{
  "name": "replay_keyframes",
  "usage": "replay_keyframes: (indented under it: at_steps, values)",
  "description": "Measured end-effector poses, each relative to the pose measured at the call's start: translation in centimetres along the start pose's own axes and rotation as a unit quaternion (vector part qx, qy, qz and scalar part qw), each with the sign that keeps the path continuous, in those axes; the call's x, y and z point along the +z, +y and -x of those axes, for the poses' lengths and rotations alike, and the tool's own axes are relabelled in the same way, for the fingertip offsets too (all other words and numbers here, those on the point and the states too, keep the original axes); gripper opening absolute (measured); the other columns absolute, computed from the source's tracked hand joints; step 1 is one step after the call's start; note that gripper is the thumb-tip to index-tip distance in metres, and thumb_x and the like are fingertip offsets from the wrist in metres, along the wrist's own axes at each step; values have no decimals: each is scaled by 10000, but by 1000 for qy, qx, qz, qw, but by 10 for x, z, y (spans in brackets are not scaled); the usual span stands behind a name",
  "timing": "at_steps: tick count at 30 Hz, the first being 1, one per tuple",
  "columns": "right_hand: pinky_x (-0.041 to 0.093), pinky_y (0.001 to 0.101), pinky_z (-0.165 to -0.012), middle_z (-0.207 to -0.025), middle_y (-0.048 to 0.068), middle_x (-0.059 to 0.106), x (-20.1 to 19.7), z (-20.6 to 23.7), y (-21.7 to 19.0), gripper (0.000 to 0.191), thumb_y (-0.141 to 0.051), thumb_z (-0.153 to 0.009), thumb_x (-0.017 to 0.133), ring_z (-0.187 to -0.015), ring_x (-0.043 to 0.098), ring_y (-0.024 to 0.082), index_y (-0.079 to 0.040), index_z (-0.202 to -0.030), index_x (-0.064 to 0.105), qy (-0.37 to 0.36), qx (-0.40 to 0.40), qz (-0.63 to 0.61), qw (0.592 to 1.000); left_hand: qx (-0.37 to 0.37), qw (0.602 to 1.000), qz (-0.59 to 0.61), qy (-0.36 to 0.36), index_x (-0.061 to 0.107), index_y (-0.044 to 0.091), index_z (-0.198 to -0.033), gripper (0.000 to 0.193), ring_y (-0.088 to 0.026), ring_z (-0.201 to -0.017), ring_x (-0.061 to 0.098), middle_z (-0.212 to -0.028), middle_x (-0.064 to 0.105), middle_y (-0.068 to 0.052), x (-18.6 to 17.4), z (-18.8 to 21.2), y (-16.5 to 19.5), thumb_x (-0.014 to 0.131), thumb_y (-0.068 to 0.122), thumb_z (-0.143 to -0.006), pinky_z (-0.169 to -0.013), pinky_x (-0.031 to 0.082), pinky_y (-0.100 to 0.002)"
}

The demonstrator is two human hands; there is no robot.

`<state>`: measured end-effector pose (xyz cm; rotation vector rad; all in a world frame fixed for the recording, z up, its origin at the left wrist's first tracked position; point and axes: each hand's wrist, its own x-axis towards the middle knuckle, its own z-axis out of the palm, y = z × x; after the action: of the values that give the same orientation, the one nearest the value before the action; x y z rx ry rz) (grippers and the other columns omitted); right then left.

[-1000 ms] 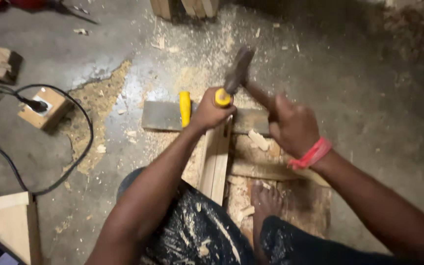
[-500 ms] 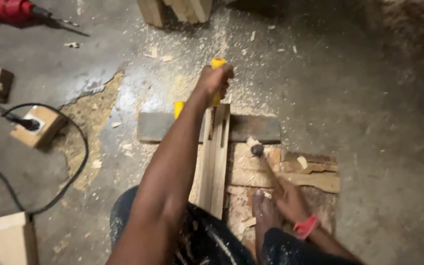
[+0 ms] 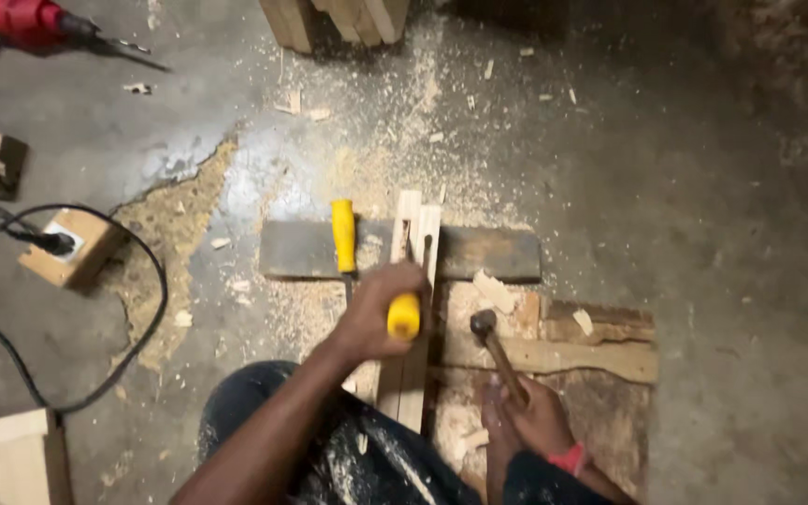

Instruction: The person sits on the floor and uses a chisel and mallet to cut a groove in a length of wood, holding the workpiece steady with one hand while striking the chisel with the mallet, occasionally repositioning the chisel and clearing shavings.

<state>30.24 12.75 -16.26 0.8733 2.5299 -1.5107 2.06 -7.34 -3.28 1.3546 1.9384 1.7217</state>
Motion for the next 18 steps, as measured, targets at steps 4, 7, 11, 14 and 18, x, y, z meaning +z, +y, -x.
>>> replay_keyframes:
  at_steps: [4,7,11,14,18]
  values:
    - [534,366,-643,-675,150,662,1,2,5,153,-127,-806,705,-625,644,213,-16,-910,708,-1,48,54,997,-78,996,31,40,640,78,-759,134,-149,-725,685,-748,693,-41,0,-32,-45,765,119,-784,-711,537,-321]
    - [535,360,-656,-709,131,681,4,4,12,210,-127,-798,693,-645,665,199,-35,-985,716,3,8,53,999,-157,968,187,56,679,71,-753,116,-105,-740,705,-744,725,-13,5,-60,-52,762,119,-820,-713,575,-298]
    - [540,362,-654,-721,132,714,7,4,18,180,-167,-824,702,-662,687,202,-26,-933,725,5,19,40,999,-90,984,67,141,640,71,-741,194,-110,-658,628,-696,654,-10,10,-47,-22,804,127,-829,-649,524,-306]
    - [540,364,-643,-722,127,731,5,3,18,201,-228,-877,704,-665,704,195,-45,-953,741,-5,35,55,998,27,999,-3,39,593,46,-699,211,-126,-612,590,-642,580,-51,7,-36,-17,785,121,-744,-605,483,-318]
    - [533,352,-637,-711,128,684,2,2,18,215,-181,-827,699,-640,664,194,-50,-997,722,4,-57,39,998,-129,982,75,116,609,69,-666,193,-127,-599,590,-632,606,-37,8,-60,-40,749,144,-776,-610,497,-319]
